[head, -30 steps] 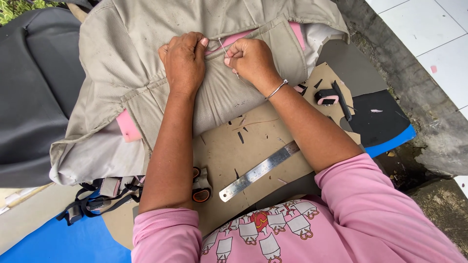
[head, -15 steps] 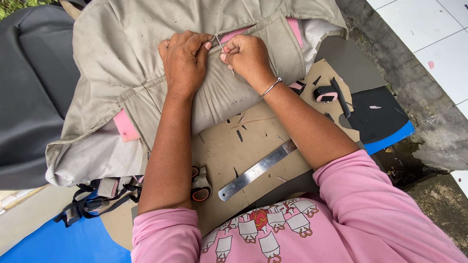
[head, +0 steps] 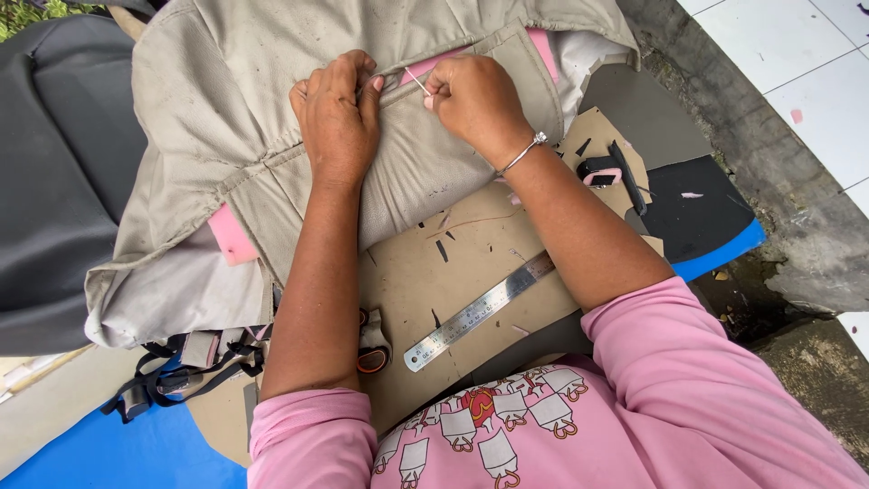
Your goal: Stuffing foam into a seat cover, trimming excess material with scissors, and hand-sewing the seam.
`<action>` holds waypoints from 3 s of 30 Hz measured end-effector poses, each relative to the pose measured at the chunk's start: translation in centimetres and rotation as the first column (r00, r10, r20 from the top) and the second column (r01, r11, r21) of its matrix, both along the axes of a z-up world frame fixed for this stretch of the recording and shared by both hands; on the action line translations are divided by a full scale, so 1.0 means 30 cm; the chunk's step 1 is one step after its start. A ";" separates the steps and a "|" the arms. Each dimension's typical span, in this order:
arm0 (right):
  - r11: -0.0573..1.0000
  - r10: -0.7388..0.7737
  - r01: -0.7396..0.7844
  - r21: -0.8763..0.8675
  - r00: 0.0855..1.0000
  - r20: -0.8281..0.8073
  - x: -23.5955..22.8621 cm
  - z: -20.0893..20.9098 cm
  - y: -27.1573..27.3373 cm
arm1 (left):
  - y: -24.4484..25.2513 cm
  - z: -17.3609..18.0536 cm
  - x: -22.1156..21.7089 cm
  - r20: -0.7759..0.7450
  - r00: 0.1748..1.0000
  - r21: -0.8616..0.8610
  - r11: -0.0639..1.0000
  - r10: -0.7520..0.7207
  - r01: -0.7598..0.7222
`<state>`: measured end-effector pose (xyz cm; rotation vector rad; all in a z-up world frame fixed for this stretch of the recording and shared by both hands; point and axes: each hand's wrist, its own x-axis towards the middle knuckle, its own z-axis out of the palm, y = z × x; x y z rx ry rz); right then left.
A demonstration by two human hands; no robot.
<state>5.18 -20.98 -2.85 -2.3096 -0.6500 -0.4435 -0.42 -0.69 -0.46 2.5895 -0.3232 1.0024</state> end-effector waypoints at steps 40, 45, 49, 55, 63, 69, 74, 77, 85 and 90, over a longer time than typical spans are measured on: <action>0.893 0.446 -0.443 -0.083 0.846 0.293 0.224 -0.025 -0.140 | -0.054 0.007 -0.029 0.057 0.998 0.166 0.986 -0.017 0.007; 0.860 0.485 -0.509 0.045 0.841 0.241 0.221 -0.022 -0.142 | -0.053 0.007 -0.022 0.058 0.998 0.169 0.986 -0.017 0.007; 0.892 0.440 -0.451 -0.010 0.865 0.242 0.206 -0.017 -0.145 | -0.057 0.002 0.005 0.024 1.000 0.150 0.989 -0.009 0.005; 0.929 0.205 -0.263 0.261 0.952 0.227 0.103 0.038 -0.117 | -0.111 -0.013 0.031 -0.021 0.991 0.141 0.982 0.132 -0.128; 0.524 0.342 0.293 0.800 0.787 -0.513 0.041 0.030 0.021 | -0.143 -0.021 0.015 -0.061 0.998 0.002 1.000 -0.001 0.002; 0.383 0.249 0.105 0.918 0.945 -0.212 0.130 0.004 0.003 | -0.191 0.003 0.001 -0.088 0.990 0.166 0.982 0.110 -0.095; 0.362 0.274 0.057 0.931 0.947 -0.165 0.143 0.160 -0.165 | -0.203 -0.016 0.089 -0.126 0.984 0.236 0.968 0.122 -0.090; 0.313 0.274 0.184 0.932 0.922 -0.274 0.126 0.213 -0.248 | -0.237 -0.016 0.156 -0.213 0.977 0.184 0.982 0.000 0.040; 0.377 0.190 0.097 0.921 0.965 -0.179 0.038 0.271 -0.413 | -0.323 -0.006 0.279 -0.300 0.951 0.404 0.913 0.080 0.050; 0.985 0.002 0.032 0.172 0.982 -0.191 -0.002 0.231 -0.422 | -0.310 -0.079 0.313 -0.276 0.961 0.346 0.936 0.032 0.068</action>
